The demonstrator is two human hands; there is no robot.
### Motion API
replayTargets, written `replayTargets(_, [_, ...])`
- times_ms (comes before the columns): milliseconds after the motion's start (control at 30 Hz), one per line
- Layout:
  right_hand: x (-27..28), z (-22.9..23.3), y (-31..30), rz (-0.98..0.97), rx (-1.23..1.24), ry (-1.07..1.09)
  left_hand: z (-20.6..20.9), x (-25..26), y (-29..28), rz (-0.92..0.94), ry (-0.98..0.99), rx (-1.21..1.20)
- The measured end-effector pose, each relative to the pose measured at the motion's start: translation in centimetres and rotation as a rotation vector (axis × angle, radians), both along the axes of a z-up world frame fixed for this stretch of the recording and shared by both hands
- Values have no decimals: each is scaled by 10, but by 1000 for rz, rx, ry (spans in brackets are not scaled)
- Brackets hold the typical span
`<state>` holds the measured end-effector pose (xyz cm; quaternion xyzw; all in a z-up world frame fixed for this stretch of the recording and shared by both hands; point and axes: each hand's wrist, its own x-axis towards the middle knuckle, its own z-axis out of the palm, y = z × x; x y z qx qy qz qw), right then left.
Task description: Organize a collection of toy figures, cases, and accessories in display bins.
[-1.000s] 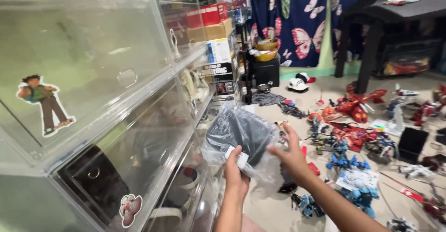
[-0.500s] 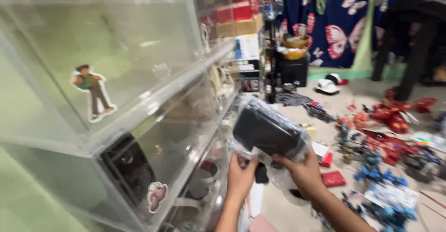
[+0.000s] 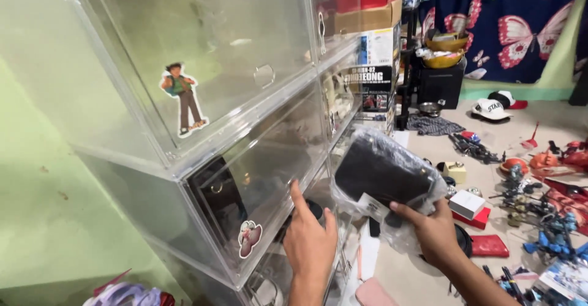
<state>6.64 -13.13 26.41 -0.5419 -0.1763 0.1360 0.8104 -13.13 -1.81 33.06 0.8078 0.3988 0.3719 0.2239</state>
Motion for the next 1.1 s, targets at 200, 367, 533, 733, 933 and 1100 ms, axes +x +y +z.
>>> replayTargets(200, [8,0,-6,-14,4,79,-5,12,-21,-98,-205,163])
replayTargets(367, [10,4,-14,-16,-9,238,-25,21,-39,-241,-427,587])
replayTargets(533, [20,-18,-8,385,113,388,-23,19,-51,-503,-691,719])
replayTargets(733, [-15,24,2,459,59,297,-17,-7,-44,-510,-522,620])
replayTargets(933, [3,50,23,585,136,413,-19,-33,-30,-479,-522,725])
replayTargets(1100, [6,51,77,651,131,273,41,-84,-27,-450,-434,808])
